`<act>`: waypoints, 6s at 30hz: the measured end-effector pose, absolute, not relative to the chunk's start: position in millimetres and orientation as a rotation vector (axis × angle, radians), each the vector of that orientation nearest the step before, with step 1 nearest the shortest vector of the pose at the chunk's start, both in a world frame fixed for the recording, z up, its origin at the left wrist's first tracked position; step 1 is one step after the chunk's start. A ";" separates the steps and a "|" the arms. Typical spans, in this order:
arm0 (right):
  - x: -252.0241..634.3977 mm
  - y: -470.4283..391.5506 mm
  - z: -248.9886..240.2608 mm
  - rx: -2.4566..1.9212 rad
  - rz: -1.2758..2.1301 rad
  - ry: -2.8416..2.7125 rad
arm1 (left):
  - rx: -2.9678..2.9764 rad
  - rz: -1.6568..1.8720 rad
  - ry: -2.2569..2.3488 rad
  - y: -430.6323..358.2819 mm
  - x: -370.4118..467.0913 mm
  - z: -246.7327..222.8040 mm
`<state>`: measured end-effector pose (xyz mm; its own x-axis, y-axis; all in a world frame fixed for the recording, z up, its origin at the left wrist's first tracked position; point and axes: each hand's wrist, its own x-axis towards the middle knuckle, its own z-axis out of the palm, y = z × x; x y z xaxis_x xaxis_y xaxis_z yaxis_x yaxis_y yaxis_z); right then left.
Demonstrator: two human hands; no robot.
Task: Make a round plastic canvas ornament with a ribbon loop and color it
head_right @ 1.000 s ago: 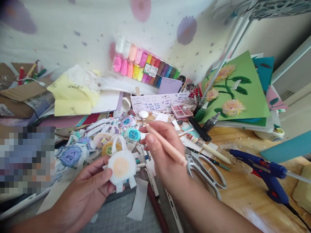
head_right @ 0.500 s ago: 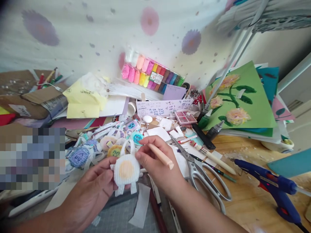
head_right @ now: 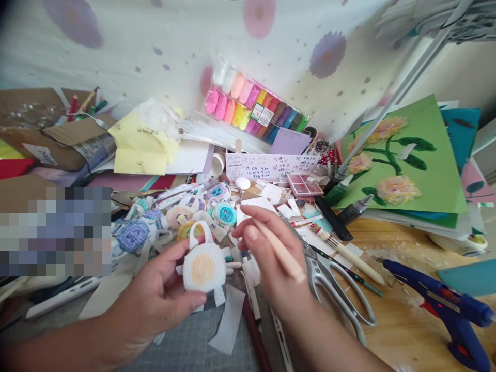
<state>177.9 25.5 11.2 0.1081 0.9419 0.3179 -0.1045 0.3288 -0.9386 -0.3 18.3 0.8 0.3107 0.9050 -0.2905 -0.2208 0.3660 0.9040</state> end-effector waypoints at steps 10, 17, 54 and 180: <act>184.6 14.6 17.8 -0.921 1.153 -1.381 | 0.897 0.883 0.994 20.2 -0.5 5.4; 178.2 9.9 27.7 -1.054 0.780 -1.707 | 0.929 0.893 1.045 20.7 -0.1 4.0; 173.7 3.1 37.4 -0.993 0.714 -1.768 | 0.937 0.901 0.988 17.4 -2.6 7.9; 176.1 40.8 11.4 -1.026 0.544 -1.489 | 0.860 0.693 0.777 -5.4 -12.2 20.0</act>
